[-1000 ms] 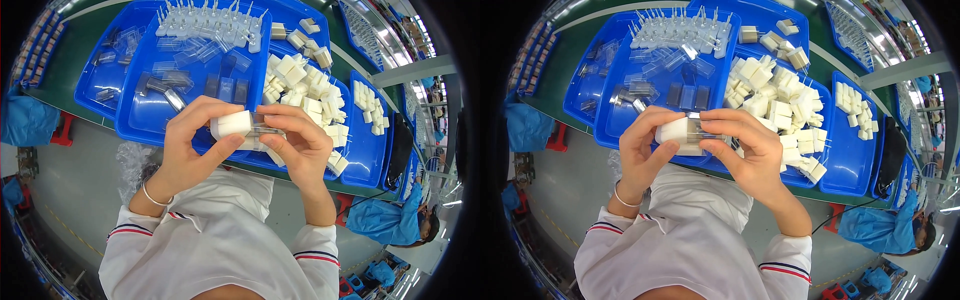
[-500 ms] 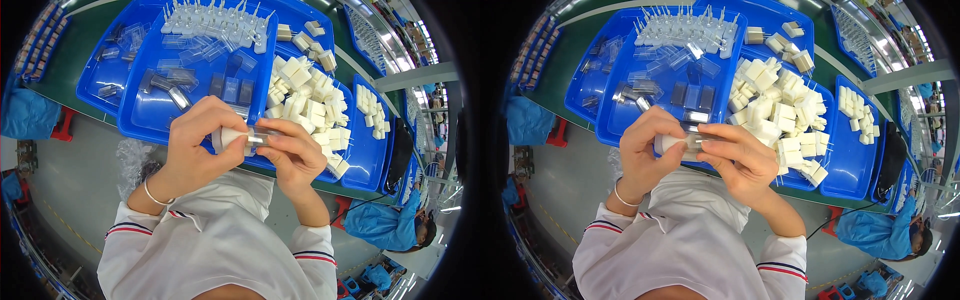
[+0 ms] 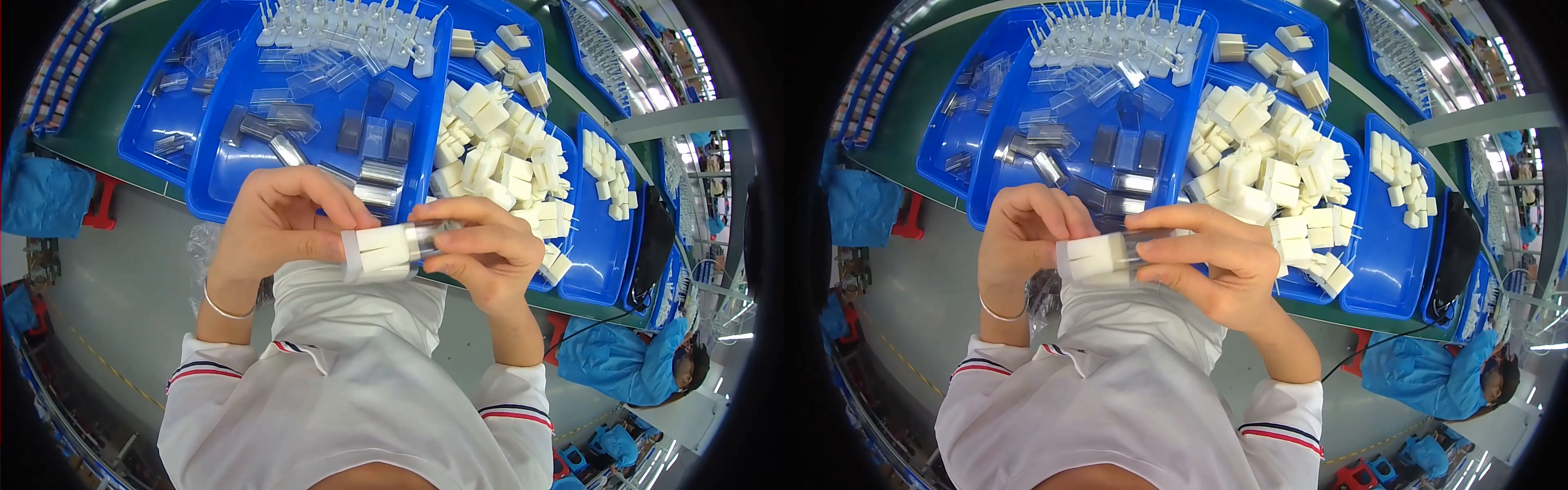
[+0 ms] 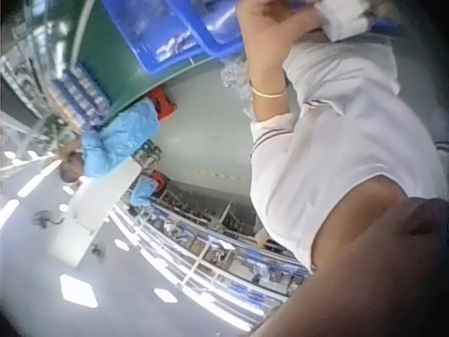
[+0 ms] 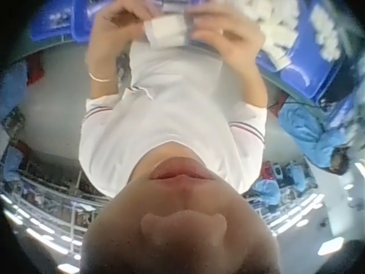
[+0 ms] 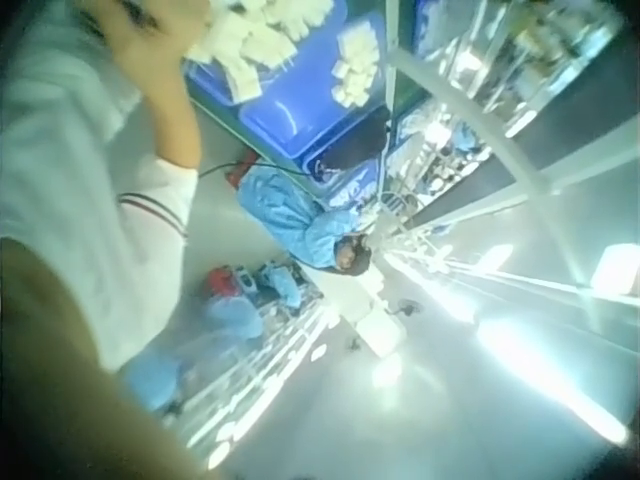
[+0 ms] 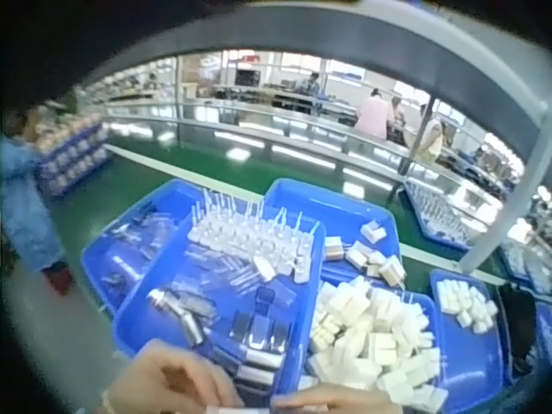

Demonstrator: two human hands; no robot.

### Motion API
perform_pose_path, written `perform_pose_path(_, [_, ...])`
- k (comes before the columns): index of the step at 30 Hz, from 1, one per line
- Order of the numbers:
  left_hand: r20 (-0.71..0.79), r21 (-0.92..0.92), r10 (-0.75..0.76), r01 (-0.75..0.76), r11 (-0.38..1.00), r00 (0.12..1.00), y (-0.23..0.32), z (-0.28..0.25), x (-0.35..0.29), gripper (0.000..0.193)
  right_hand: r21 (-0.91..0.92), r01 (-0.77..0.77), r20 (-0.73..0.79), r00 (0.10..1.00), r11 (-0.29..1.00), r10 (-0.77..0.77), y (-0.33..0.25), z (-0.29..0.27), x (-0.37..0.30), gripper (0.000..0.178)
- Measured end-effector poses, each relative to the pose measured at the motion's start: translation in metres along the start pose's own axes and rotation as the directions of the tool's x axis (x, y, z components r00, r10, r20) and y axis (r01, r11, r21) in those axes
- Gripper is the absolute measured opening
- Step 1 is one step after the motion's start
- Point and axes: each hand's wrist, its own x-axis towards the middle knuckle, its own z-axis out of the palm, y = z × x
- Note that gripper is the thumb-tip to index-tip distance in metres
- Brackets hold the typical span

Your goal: The person assembles small plastic cubes and plastic housings with plastic pins by hand at a workstation.

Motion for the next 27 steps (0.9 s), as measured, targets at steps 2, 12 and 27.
perform_pose_path(2, [-0.005, 0.017, -0.024, 0.025, 1.000, 1.000, -0.003, 0.004, -0.001, 0.021, 0.020, -0.015, 0.044, 0.999, 1.000, 0.014, -0.005, 0.001, 0.000, 0.022])
perform_pose_path(12, [-0.081, 0.136, 0.075, -0.064, 0.989, 0.994, -0.018, 0.044, 0.022, 0.015, 0.050, -0.105, -0.123, 0.986, 0.993, 0.111, -0.020, -0.003, -0.012, 0.023])
perform_pose_path(27, [-0.001, 0.994, 0.270, -0.029, 0.109, 0.963, -0.081, 0.090, 0.052, 0.036, -0.278, -0.406, -0.550, 0.810, 0.870, 0.203, 0.065, -0.144, 0.106, 0.032])
